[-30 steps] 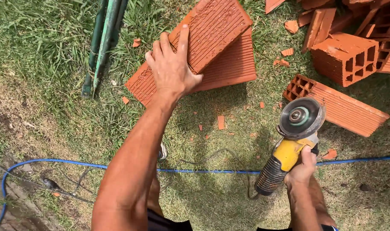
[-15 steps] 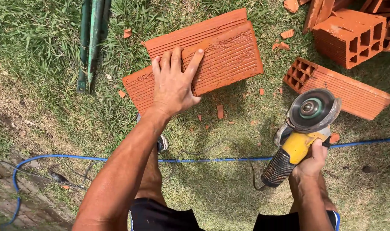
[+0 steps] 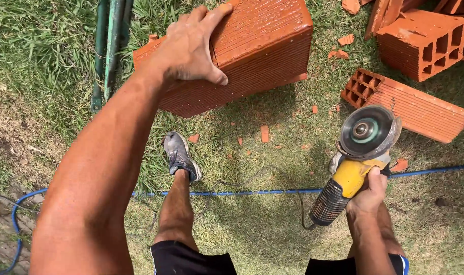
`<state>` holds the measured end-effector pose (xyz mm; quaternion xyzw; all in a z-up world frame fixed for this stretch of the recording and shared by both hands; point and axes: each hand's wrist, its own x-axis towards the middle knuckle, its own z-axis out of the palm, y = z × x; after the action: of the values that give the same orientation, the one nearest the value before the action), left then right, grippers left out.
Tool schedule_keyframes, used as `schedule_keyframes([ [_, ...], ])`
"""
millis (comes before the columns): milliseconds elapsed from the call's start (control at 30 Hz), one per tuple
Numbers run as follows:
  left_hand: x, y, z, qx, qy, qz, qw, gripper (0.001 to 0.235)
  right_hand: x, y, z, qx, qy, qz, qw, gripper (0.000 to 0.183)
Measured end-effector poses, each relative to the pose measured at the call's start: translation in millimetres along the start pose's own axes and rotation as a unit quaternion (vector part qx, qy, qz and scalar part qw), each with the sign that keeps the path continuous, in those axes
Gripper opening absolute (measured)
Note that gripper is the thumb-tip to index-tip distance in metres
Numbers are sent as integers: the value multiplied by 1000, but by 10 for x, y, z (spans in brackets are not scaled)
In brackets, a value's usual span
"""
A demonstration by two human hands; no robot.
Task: Cutting clay bricks in half using an electric angle grinder
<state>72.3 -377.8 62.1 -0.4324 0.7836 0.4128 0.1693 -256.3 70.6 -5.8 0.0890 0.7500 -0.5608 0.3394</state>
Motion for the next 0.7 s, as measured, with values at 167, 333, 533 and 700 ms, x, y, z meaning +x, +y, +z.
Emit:
schedule_keyframes([
  [167, -176, -14, 367, 64, 59, 66, 994, 134, -116, -85, 108, -1, -40, -26, 999, 33],
  [333, -25, -129, 207, 46, 61, 69, 995, 131, -9, 191, -239, -22, 28, -22, 999, 21],
  [533, 535, -212, -171, -24, -49, 10, 998, 135, -31, 229, -189, 12, 51, -10, 999, 23],
  [700, 889, -304, -341, -115, -64, -92, 987, 93, -155, 39, 231, -14, 53, 27, 998, 32],
])
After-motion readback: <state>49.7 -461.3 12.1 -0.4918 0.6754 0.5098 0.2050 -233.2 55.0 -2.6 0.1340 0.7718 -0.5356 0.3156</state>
